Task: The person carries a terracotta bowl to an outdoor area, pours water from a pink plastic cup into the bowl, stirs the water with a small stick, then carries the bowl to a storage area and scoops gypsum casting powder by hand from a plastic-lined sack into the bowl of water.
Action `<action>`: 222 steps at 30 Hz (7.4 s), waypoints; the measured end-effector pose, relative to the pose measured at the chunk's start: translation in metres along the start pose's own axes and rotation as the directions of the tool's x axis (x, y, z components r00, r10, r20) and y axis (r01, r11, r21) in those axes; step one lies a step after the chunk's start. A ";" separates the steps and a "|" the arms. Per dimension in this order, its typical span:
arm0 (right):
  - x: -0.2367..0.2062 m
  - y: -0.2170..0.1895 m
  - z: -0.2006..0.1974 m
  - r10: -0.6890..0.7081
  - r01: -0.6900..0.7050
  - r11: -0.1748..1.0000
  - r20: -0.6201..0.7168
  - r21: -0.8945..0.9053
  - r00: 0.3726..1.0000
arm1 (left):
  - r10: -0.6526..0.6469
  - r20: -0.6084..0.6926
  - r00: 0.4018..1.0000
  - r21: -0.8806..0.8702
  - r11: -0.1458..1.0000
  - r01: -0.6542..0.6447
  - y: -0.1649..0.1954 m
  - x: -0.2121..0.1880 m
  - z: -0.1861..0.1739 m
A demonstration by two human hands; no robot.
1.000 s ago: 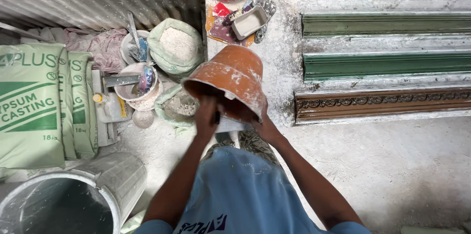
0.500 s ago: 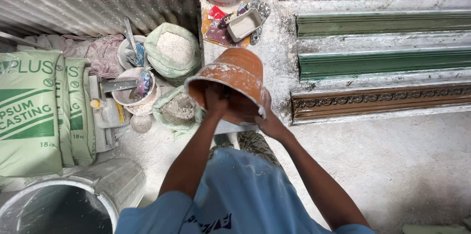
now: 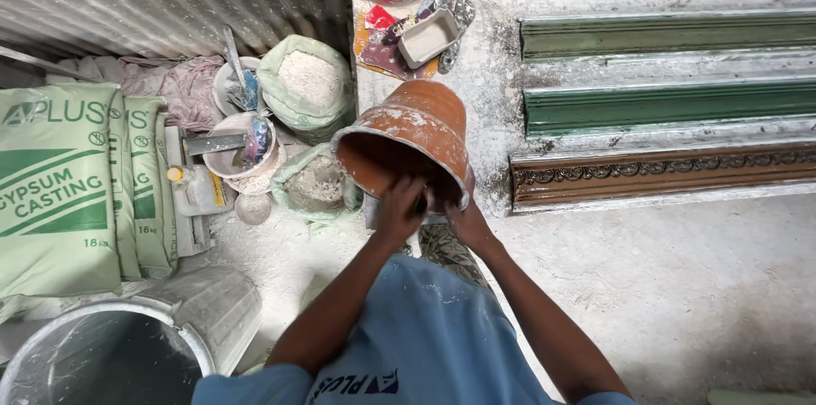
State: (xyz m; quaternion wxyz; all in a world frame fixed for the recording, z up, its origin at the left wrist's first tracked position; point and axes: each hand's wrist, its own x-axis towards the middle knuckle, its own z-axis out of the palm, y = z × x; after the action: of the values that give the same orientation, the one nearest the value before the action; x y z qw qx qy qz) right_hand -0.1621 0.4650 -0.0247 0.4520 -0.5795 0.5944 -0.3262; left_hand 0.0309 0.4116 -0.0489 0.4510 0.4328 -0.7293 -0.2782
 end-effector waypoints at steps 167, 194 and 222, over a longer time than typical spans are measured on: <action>-0.269 0.078 -0.325 0.582 -0.130 0.698 -0.452 0.704 0.676 | 0.025 0.718 0.696 -0.367 0.863 0.348 0.240 0.134 0.220; -0.660 0.401 -0.903 0.728 0.154 0.677 -0.686 0.720 0.007 | 0.290 0.940 0.180 -0.304 0.951 0.057 0.750 0.106 1.062; -0.766 0.808 -1.847 0.403 0.243 0.843 -0.863 0.480 0.305 | 0.219 0.930 0.297 -0.235 0.972 0.018 1.131 0.258 1.979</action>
State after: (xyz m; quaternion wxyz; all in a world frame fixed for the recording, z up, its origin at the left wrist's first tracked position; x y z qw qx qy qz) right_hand -2.2330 1.0608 0.0595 0.1708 -0.0927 0.6577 -0.7278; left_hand -2.2343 0.7470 0.0914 -0.0087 0.0907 -0.8478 -0.5225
